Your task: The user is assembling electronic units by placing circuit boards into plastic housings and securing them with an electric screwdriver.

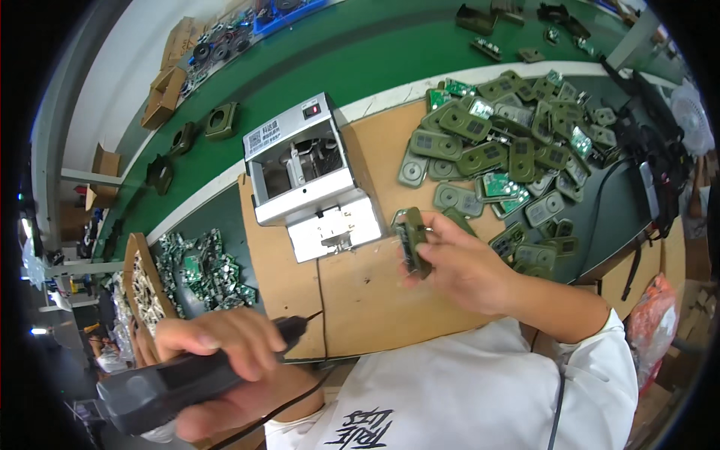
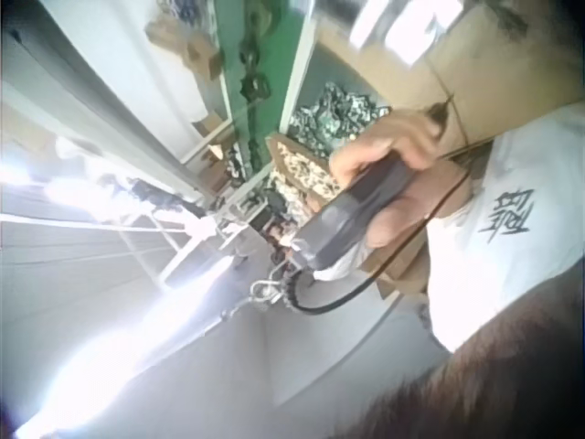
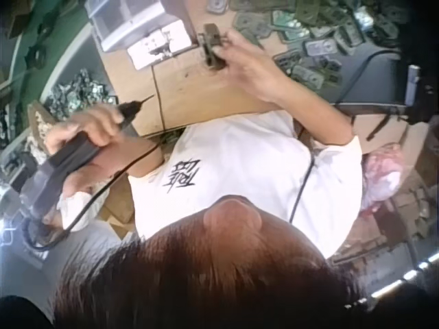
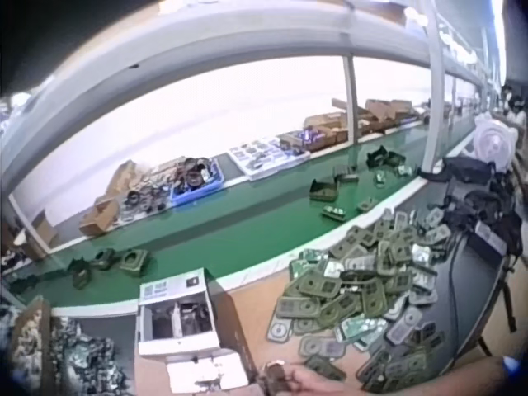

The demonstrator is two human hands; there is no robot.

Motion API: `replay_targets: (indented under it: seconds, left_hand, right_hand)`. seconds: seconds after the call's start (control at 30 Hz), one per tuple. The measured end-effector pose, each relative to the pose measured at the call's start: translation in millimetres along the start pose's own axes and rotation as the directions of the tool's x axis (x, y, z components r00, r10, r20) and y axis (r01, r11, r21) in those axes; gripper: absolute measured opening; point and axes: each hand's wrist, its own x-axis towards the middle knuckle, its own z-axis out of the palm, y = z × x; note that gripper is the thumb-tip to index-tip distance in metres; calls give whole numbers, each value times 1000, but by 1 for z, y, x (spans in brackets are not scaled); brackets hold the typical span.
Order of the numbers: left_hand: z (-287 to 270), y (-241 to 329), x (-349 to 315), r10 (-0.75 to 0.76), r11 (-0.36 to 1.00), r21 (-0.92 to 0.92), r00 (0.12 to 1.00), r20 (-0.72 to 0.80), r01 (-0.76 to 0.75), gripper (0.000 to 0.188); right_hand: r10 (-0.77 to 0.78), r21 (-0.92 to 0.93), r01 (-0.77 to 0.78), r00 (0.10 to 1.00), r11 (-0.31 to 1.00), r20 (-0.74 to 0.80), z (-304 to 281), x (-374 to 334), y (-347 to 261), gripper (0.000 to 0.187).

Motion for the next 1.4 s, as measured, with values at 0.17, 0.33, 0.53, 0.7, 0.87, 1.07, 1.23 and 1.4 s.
replay_targets:
  seconds: [0.17, 0.33, 0.53, 0.7, 0.87, 1.07, 1.23, 1.4]
  left_hand:
    - [-30, 8, -9, 47, 993, 114, 992, -119, -34, 68]
    - [-41, 4, -25, 20, 968, 246, 966, -257, 46, 70]
    - [-45, 5, -43, -41, 958, 257, 945, -324, 130, 66]
    - [-50, 4, -39, -57, 901, 386, 935, -350, 199, 53]
    - [-126, 22, -14, -18, 612, 778, 986, -165, 141, 41]
    - [-130, 50, -57, -302, 770, 502, 918, -256, 394, 54]
    - [-157, 29, -72, -263, 664, 545, 842, -471, 512, 21]
    - [-173, -22, -107, -352, 21, 881, 828, -437, 473, 22]
  right_hand:
    - [-90, -428, 85, 996, 900, 8, -5, 3, -25, 47]
    - [-134, -623, 40, 985, 781, -106, -17, 29, -54, 53]
    - [-257, -664, -9, 918, 747, -302, -35, 111, -112, 42]
    - [-350, -693, 71, 897, 717, -270, -5, 135, -146, 87]
    - [-170, -969, 152, 968, -196, 187, 19, 56, -124, 33]
    - [148, -801, 201, 979, -564, 141, 13, -59, -59, 59]
    - [106, -809, 205, 979, -552, 175, -15, -68, -40, 50]
    - [2, -814, 222, 965, -536, 262, -22, -85, -43, 46]
